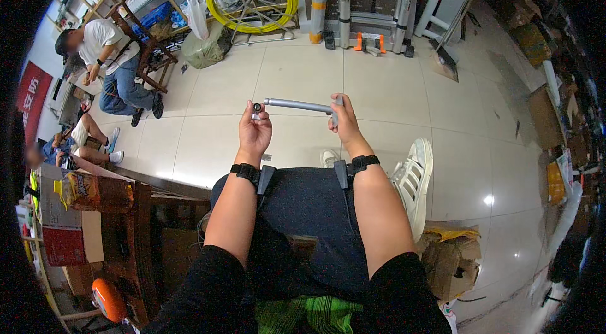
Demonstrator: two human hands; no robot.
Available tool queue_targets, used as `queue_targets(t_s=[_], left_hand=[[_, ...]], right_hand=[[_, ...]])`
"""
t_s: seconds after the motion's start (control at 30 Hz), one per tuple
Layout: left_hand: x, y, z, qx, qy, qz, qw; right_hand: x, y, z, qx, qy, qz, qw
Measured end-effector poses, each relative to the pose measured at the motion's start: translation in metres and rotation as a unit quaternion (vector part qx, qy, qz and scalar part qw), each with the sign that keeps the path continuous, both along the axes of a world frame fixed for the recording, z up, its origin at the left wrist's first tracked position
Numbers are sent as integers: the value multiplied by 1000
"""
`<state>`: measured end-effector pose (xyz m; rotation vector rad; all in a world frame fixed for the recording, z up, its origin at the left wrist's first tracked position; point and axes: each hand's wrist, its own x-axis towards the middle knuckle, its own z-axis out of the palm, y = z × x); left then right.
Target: Assembling a metal hardware stand component.
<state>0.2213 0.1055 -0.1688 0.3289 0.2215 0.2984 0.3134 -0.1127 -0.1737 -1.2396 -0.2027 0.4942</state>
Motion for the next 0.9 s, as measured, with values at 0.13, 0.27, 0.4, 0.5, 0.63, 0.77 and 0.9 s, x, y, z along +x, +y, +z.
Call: queue_targets(t_s=[0.13, 0.27, 0.4, 0.5, 0.63, 0.77, 0.9], left_hand=[[-2, -2, 2, 6, -16, 18, 1000], [2, -4, 3, 39, -23, 29, 999], [4, -8, 6, 52, 10, 42, 998], [4, -10, 6, 72, 19, 28, 997], [-2, -1, -1, 147, 3, 45, 988], [2, -6, -5, 283, 58, 29, 957], [11, -17, -5, 266, 71, 26, 961]], right_hand=[[-1, 1, 1, 9, 5, 9, 1000], [-1, 1, 4, 17, -3, 20, 1000], [-3, 0, 4, -10, -16, 17, 1000], [-3, -2, 2, -19, -15, 6, 1000], [-6, 10, 8, -13, -22, 23, 999], [-1, 4, -5, -133, -54, -27, 989], [-1, -8, 0, -89, -38, -4, 995]])
